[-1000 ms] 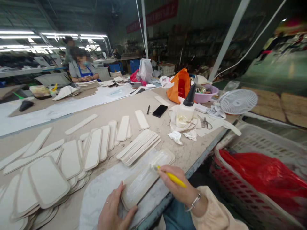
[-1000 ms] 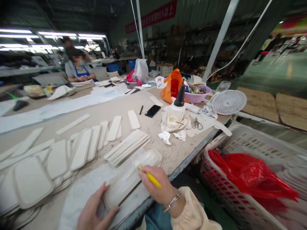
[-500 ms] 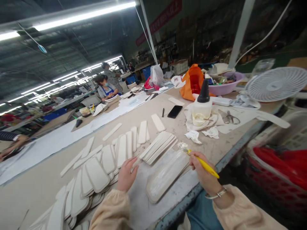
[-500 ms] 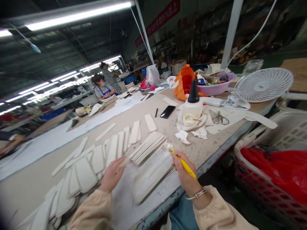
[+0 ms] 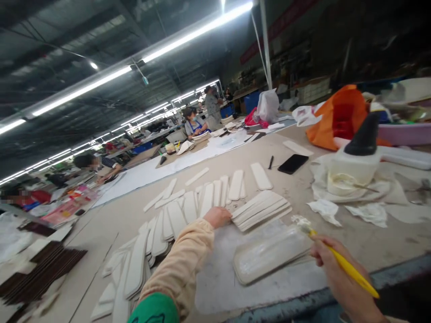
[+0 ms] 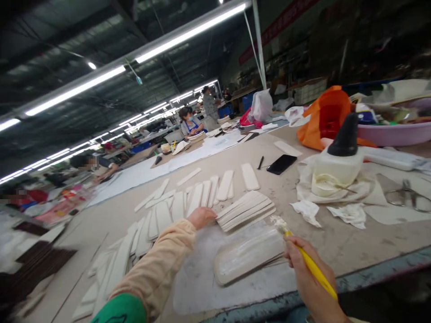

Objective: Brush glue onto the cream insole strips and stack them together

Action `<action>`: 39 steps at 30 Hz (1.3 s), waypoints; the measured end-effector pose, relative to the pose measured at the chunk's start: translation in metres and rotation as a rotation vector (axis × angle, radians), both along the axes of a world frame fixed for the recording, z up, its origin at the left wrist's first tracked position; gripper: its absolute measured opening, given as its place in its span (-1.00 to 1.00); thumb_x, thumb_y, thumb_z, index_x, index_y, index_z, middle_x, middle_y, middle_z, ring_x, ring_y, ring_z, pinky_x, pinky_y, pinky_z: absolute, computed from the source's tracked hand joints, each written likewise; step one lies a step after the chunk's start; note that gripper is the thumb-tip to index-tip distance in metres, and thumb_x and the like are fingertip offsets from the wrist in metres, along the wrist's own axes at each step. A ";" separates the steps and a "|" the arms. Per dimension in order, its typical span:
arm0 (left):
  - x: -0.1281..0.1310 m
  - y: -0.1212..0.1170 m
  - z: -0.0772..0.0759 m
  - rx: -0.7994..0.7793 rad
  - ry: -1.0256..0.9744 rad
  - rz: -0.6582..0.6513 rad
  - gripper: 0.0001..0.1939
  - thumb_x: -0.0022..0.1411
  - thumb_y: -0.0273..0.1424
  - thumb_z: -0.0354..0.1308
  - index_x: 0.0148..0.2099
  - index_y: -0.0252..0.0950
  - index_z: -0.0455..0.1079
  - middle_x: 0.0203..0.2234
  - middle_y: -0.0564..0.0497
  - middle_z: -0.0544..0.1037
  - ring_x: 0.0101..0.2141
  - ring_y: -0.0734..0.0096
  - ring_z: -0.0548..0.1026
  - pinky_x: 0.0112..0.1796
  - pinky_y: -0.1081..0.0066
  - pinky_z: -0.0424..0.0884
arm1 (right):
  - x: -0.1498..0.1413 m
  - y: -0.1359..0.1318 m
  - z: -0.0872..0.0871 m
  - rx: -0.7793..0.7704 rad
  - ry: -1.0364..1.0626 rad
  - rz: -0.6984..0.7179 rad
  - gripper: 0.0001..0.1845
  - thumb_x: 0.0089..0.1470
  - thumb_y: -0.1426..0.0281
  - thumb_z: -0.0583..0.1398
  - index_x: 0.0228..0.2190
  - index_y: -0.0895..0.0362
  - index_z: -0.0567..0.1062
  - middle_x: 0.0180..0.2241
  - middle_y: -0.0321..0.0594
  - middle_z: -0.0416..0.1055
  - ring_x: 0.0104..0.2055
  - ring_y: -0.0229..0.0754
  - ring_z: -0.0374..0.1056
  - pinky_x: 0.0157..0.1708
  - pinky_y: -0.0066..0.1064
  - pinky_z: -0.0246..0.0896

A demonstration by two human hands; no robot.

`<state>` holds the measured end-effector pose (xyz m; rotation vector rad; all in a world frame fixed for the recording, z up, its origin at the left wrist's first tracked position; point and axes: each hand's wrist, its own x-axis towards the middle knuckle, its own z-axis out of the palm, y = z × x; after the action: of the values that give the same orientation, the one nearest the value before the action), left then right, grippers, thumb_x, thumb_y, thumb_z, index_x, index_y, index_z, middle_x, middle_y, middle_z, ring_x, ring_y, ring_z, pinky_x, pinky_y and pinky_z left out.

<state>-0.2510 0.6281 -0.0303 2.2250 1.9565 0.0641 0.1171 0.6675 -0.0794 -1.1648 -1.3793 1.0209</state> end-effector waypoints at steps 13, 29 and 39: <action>-0.010 0.010 0.005 -0.041 -0.326 0.012 -0.74 0.20 -0.22 0.15 -0.35 -0.32 0.47 -0.27 -0.04 0.58 -0.22 0.37 0.52 -0.12 0.31 0.42 | -0.003 -0.002 0.013 -0.035 0.006 0.063 -0.60 0.09 0.03 0.12 -0.26 0.10 0.46 -0.55 -0.32 0.38 -0.54 -0.23 0.28 -0.48 -0.44 0.24; 0.004 0.005 0.021 0.324 -0.375 0.328 -0.75 0.12 -0.26 -0.01 -0.35 -0.27 0.44 -0.52 0.04 0.54 -0.44 0.37 0.48 -0.33 0.41 0.38 | -0.004 -0.003 0.006 0.022 0.065 0.095 -0.70 0.15 0.14 0.12 -0.22 0.07 0.45 -0.48 -0.31 0.39 -0.49 -0.24 0.30 -0.45 -0.42 0.27; 0.086 -0.038 0.080 0.493 -0.708 0.342 -0.79 0.31 -0.23 -0.05 -0.18 -0.25 0.26 -0.48 0.04 0.58 -0.39 0.36 0.52 -0.25 0.36 0.40 | -0.009 0.001 0.020 0.021 0.301 0.111 -0.74 0.15 0.17 0.14 -0.20 0.07 0.38 -0.01 -0.08 0.39 -0.11 -0.09 0.41 -0.18 -0.23 0.40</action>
<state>-0.1647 0.5904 0.0502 1.6749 1.9726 1.2998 0.1082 0.6680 -0.0593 -0.8844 -1.2207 1.2037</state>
